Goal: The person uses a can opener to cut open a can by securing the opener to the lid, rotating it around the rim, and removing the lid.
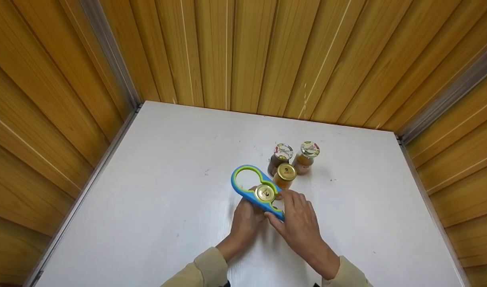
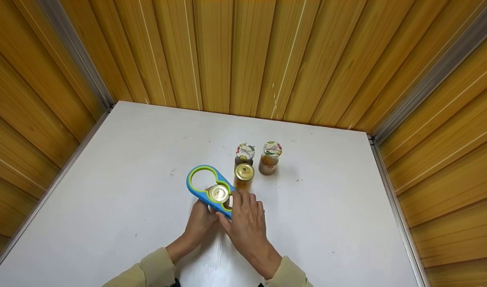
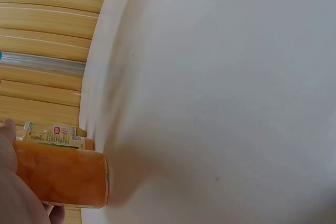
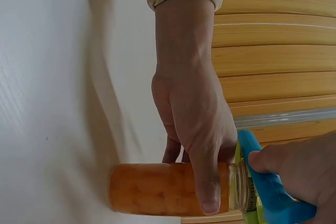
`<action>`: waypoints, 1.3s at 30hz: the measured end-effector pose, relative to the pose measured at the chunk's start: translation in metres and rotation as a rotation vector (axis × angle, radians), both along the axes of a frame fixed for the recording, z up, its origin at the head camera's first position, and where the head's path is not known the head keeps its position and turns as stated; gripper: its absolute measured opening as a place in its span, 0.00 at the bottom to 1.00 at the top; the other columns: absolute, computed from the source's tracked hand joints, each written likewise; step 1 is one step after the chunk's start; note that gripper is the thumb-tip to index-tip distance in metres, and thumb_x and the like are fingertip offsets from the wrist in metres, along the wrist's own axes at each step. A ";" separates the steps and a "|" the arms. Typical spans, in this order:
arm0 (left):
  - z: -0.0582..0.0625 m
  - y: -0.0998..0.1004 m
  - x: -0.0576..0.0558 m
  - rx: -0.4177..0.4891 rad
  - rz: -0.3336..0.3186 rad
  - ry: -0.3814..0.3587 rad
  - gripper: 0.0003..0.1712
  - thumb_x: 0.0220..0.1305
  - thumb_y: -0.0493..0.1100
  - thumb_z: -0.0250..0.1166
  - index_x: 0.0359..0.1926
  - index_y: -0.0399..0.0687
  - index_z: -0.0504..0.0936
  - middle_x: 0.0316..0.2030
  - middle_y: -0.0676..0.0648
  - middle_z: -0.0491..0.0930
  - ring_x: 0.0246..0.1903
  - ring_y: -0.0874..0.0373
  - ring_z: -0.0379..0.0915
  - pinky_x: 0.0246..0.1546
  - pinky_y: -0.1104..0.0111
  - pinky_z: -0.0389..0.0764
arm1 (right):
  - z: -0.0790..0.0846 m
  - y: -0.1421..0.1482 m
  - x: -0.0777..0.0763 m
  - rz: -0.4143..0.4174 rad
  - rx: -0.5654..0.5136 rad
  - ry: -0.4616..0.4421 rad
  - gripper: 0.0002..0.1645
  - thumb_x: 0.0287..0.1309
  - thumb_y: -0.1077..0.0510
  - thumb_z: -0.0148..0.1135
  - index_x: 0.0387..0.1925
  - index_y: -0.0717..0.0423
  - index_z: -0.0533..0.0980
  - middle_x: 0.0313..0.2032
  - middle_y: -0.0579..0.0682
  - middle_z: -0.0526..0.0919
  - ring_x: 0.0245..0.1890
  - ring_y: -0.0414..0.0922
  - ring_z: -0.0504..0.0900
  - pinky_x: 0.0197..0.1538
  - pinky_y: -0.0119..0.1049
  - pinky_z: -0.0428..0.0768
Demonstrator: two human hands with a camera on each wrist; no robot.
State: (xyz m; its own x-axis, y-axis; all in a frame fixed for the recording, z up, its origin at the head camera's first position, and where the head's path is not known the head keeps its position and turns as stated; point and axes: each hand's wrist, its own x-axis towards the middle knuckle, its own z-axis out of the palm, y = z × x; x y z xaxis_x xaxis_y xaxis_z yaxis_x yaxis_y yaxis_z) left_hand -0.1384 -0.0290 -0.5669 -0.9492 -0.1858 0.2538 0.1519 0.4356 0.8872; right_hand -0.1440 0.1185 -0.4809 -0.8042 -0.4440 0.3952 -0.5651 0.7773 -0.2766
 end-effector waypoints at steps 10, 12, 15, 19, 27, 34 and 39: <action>-0.001 0.001 0.005 -0.052 -0.043 0.030 0.41 0.56 0.44 0.67 0.67 0.47 0.57 0.62 0.52 0.64 0.63 0.62 0.57 0.62 0.65 0.60 | 0.006 -0.012 0.002 -0.085 0.152 -0.023 0.53 0.37 0.38 0.74 0.58 0.65 0.64 0.30 0.56 0.74 0.25 0.48 0.74 0.24 0.39 0.68; -0.002 0.001 0.005 -0.049 -0.044 0.049 0.39 0.57 0.47 0.67 0.66 0.47 0.58 0.61 0.53 0.66 0.61 0.62 0.59 0.61 0.65 0.61 | 0.007 -0.014 0.002 -0.097 0.199 -0.021 0.51 0.34 0.43 0.76 0.57 0.66 0.64 0.27 0.56 0.72 0.21 0.48 0.74 0.21 0.40 0.69; -0.002 0.002 0.004 -0.027 -0.053 0.054 0.37 0.58 0.55 0.65 0.64 0.51 0.60 0.59 0.56 0.67 0.60 0.64 0.60 0.60 0.67 0.63 | 0.007 -0.016 0.002 -0.117 0.251 -0.017 0.46 0.35 0.52 0.76 0.54 0.67 0.64 0.25 0.56 0.71 0.17 0.48 0.73 0.17 0.41 0.71; -0.002 0.000 0.000 0.009 -0.082 0.066 0.37 0.56 0.55 0.65 0.63 0.54 0.61 0.58 0.58 0.67 0.59 0.66 0.61 0.59 0.68 0.64 | 0.006 -0.017 0.003 -0.148 0.271 -0.011 0.36 0.39 0.60 0.72 0.49 0.69 0.66 0.21 0.55 0.70 0.14 0.49 0.74 0.15 0.41 0.73; 0.001 -0.005 -0.004 0.062 -0.155 0.092 0.34 0.56 0.50 0.67 0.61 0.54 0.64 0.55 0.60 0.71 0.57 0.65 0.65 0.58 0.70 0.65 | 0.004 -0.017 0.004 -0.177 0.297 -0.025 0.29 0.41 0.64 0.70 0.45 0.67 0.66 0.20 0.57 0.72 0.14 0.51 0.77 0.15 0.43 0.75; 0.004 -0.007 -0.007 0.104 -0.204 0.027 0.30 0.57 0.54 0.65 0.59 0.58 0.66 0.54 0.63 0.71 0.56 0.67 0.65 0.58 0.70 0.65 | 0.004 -0.013 0.004 -0.167 0.301 -0.038 0.32 0.38 0.63 0.71 0.46 0.67 0.66 0.19 0.57 0.74 0.15 0.50 0.77 0.15 0.42 0.76; 0.004 -0.009 -0.005 0.153 -0.252 -0.011 0.30 0.57 0.55 0.65 0.59 0.62 0.65 0.54 0.65 0.72 0.56 0.68 0.66 0.58 0.70 0.65 | 0.004 -0.011 0.007 -0.155 0.284 -0.037 0.32 0.37 0.64 0.72 0.46 0.67 0.67 0.19 0.58 0.76 0.15 0.50 0.78 0.15 0.42 0.76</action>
State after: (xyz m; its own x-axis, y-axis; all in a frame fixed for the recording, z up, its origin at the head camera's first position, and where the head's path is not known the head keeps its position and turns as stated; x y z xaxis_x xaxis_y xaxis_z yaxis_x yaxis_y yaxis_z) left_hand -0.1430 -0.0382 -0.5626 -0.9729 0.0212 0.2303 0.2283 0.2463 0.9419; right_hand -0.1374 0.1078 -0.4771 -0.8824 -0.4030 0.2430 -0.4272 0.9025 -0.0547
